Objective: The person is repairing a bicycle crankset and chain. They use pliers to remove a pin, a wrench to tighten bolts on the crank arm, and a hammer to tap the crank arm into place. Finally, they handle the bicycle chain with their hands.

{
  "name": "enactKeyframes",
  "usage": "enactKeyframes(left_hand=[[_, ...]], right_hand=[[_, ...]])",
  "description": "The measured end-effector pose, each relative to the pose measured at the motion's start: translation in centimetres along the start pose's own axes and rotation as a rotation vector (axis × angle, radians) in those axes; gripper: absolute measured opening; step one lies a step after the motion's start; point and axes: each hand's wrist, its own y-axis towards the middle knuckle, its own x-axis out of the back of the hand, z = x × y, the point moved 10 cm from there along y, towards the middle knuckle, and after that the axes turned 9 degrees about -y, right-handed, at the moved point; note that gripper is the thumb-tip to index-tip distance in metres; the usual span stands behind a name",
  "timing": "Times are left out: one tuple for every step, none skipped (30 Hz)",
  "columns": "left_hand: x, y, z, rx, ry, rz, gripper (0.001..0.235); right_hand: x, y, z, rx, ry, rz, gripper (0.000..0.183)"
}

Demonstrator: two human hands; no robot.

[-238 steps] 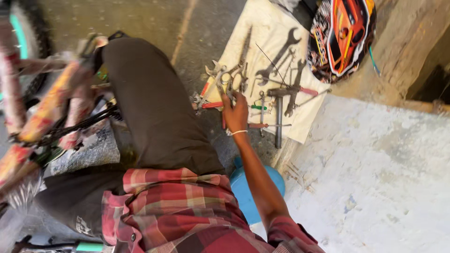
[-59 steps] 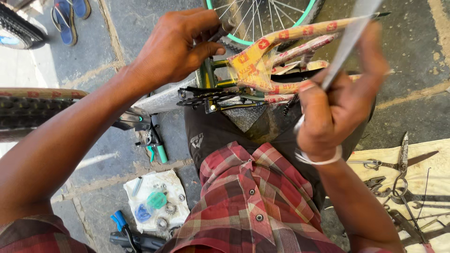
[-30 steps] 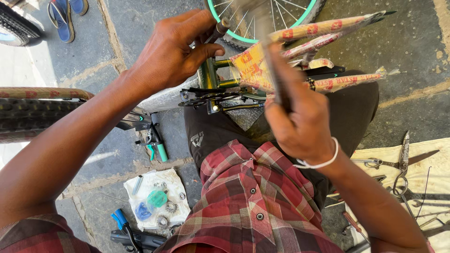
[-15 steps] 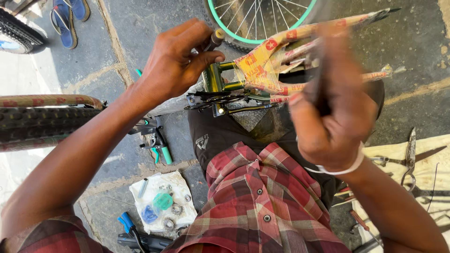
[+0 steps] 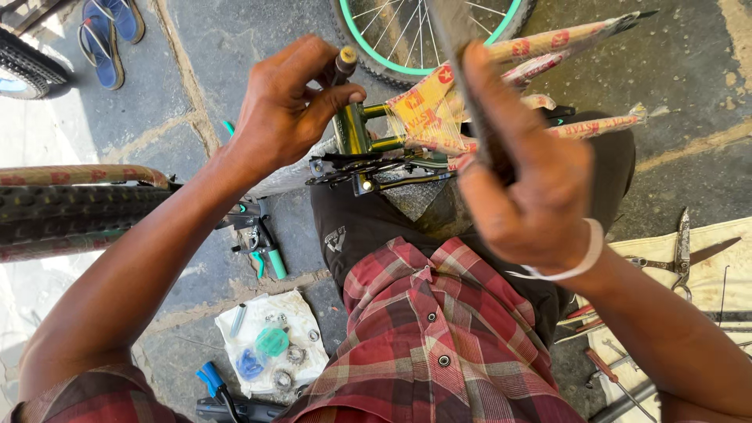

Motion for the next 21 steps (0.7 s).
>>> enactKeyframes(left_hand=[[0.0, 0.0, 0.0, -0.003, 0.014, 0.006, 0.026], [0.0, -0.3, -0.3, -0.028, 0.008, 0.002, 0.025], [0.0, -0.5, -0.5, -0.053, 0.002, -0.001, 0.025], [0.1, -0.3, -0.7, -0.089, -0.003, -0.005, 0.025], [0.3, 0.0, -0.3, -0.071, -0.004, -0.024, 0.026], [0.3, -0.3, 0.0, -0.041, -0.010, -0.040, 0.027], [0.2, -0.6, 0.3, -0.012, -0.016, -0.056, 0.028], [0.2, -0.6, 0.4, -0.008, -0.019, -0.060, 0.028], [0.3, -0.8, 0.4, -0.004, -0.021, -0.065, 0.028], [0.2, -0.9, 0.5, 0.004, -0.027, -0.072, 0.028], [0.2, -1.0, 0.3, -0.027, -0.025, -0.067, 0.027], [0.2, -1.0, 0.0, -0.059, -0.023, -0.062, 0.026], [0.2, -1.0, -0.2, -0.091, -0.020, -0.056, 0.026], [0.3, -0.8, 0.3, -0.056, -0.040, -0.072, 0.025], [0.4, -0.5, 0.8, -0.022, -0.060, -0.087, 0.026], [0.5, -0.9, 1.2, 0.028, -0.079, -0.102, 0.027], [0.5, -1.2, 1.1, 0.027, -0.068, -0.103, 0.028], [0.5, -1.2, 1.0, 0.014, -0.059, -0.101, 0.028], [0.5, -1.1, 0.9, 0.001, -0.049, -0.098, 0.028], [0.5, -1.2, 0.7, -0.012, -0.062, -0.099, 0.028], [0.5, -1.3, 0.6, -0.025, -0.075, -0.101, 0.027]], right_hand=[[-0.8, 0.3, 0.1, 0.022, -0.057, 0.052, 0.071], [-1.8, 0.4, 0.3, 0.043, -0.106, 0.108, 0.073], [-2.7, 0.5, 0.6, 0.065, -0.155, 0.163, 0.076], [-3.3, 0.6, 0.6, 0.089, -0.211, 0.212, 0.079], [-2.8, 0.9, 0.5, 0.063, -0.155, 0.156, 0.077], [-2.5, 0.7, 0.5, 0.033, -0.093, 0.110, 0.075], [-2.3, 0.5, 0.6, 0.002, -0.031, 0.062, 0.074], [-1.9, 0.5, 0.5, -0.024, 0.027, 0.007, 0.072], [-1.5, 0.5, 0.5, -0.051, 0.084, -0.048, 0.071], [-1.0, 0.4, 0.4, -0.077, 0.142, -0.098, 0.070], [-1.6, 0.8, 0.9, -0.012, 0.039, -0.004, 0.072], [-2.0, 1.3, 1.1, 0.054, -0.063, 0.089, 0.074], [-2.5, 1.5, 1.4, 0.120, -0.166, 0.182, 0.076], [-1.2, 1.7, 1.6, 0.108, -0.116, 0.112, 0.073], [0.3, 1.7, 1.9, 0.097, -0.064, 0.042, 0.070], [1.0, 1.7, 2.2, 0.079, -0.013, 0.006, 0.068], [1.6, 1.6, 2.3, 0.062, 0.039, -0.031, 0.066], [2.0, 1.7, 2.1, 0.036, 0.065, -0.051, 0.066], [2.2, 1.7, 2.3, 0.040, 0.073, -0.068, 0.066], [2.3, 1.7, 2.3, 0.042, 0.081, -0.083, 0.065], [2.0, 1.6, 2.7, 0.073, 0.069, -0.096, 0.065]])
